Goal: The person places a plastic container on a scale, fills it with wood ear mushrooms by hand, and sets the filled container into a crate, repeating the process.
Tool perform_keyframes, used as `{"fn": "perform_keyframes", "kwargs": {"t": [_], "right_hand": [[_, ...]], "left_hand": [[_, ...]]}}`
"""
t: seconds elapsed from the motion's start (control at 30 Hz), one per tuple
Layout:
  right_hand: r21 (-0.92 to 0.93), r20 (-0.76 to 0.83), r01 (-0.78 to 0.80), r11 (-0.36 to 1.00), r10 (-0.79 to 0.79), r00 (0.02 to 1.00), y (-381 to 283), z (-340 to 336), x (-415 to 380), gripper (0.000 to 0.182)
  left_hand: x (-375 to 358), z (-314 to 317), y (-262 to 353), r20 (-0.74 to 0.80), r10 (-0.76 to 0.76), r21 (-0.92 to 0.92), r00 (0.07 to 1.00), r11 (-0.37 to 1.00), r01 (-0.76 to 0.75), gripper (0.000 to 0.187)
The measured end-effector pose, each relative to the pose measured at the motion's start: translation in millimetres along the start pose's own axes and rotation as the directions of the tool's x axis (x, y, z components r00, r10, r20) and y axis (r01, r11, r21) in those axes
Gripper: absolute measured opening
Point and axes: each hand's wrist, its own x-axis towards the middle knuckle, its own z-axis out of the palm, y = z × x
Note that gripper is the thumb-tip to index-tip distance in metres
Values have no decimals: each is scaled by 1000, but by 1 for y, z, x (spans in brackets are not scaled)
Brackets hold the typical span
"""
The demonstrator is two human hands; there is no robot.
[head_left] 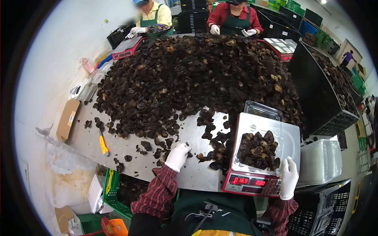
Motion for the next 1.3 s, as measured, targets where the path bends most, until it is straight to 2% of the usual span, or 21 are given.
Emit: {"fn": "perform_keyframes", "kwargs": {"t": [0.03, 0.13, 0.23, 0.27, 0.37, 0.43, 0.5, 0.53, 0.57, 0.6, 0.7, 0.73, 0.77, 0.83, 0.87, 0.93, 1.03, 1.07, 1.1, 1.17, 1.3], "right_hand": [[-31, -9, 0, 1000, 0, 1000, -2, 0, -1, 32], [-48, -7, -11, 999, 11, 1000, -7, 0, -5, 31], [-77, -11, 9, 997, -10, 1000, 0, -7, -4, 30], [-50, -20, 8, 999, -9, 1000, 0, -9, -4, 30], [-3, -66, 24, 1000, -24, 998, -2, -12, -5, 29], [-8, -44, -22, 1000, 21, 999, 2, -17, -4, 29], [-12, -41, -5, 1000, 4, 999, 1, -13, -4, 29], [-15, -38, 18, 1000, -18, 999, 1, -12, -5, 29], [-46, -11, 49, 998, -50, 999, 1, -14, -6, 29], [-68, -10, 67, 995, -68, 998, 1, -15, -7, 28], [-81, -36, 54, 995, -57, 998, 6, -19, -3, 27], [-72, -55, 28, 997, -32, 998, 8, -19, -1, 27], [-31, -34, -9, 999, 7, 999, 6, -20, -1, 27], [-55, -39, -3, 998, 1, 999, 1, -16, -1, 27], [-44, -49, 16, 999, -18, 999, 3, -13, 1, 28], [-7, -50, 34, 999, -35, 998, 0, -7, 1, 28], [7, -61, 76, 997, -76, 995, 2, -5, 1, 28], [-15, -55, 100, 995, -100, 993, 4, -8, 0, 28], [-19, -12, -41, 999, 41, 999, -18, -11, -8, 27], [-43, -33, 10, 999, -12, 999, -7, -16, -7, 26], [-6, -53, -14, 1000, 14, 998, -10, -23, -14, 25]], "left_hand": [[5, 4, 1, 3, 7, -4, 1000, 1000, -7, 16], [44, 5, 19, -163, 5, -111, 987, 993, -24, 10], [82, 10, 30, -203, 46, -125, 978, 989, -73, 29], [88, 2, 40, -72, 11, -86, 997, 996, -17, 37], [91, 13, 44, 27, -2, -103, 1000, 995, 5, 41], [88, 28, 36, 18, 40, -145, 999, 989, -37, 42], [84, 30, 34, -36, 96, -116, 995, 988, -100, 32], [82, 27, 29, 30, 65, -194, 997, 979, -58, 20], [78, 28, 16, -10, 87, -202, 996, 976, -87, 11], [70, 16, 13, -27, 21, -207, 999, 978, -26, 9], [33, -24, -25, 7, -78, 116, 997, 990, 76, 9], [17, -29, -46, -106, -88, 98, 990, 990, 98, 11], [6, -52, -52, 8, -265, 215, 964, 942, 257, 9], [-1, -77, -46, -93, -250, 136, 964, 956, 261, 6], [4, -80, -42, -128, -149, 36, 980, 987, 155, 7], [23, -75, -4, -196, -99, -153, 976, 986, 70, 14], [61, -27, 21, -233, 136, -162, 963, 971, -176, 23], [74, -9, 29, -221, 121, -181, 968, 970, -163, 24], [87, 6, 33, -219, 128, -165, 967, 972, -166, 25], [104, 32, 35, -186, 85, -106, 979, 989, -106, 25], [120, 52, 14, -158, 26, -227, 987, 972, -61, 13]]}}
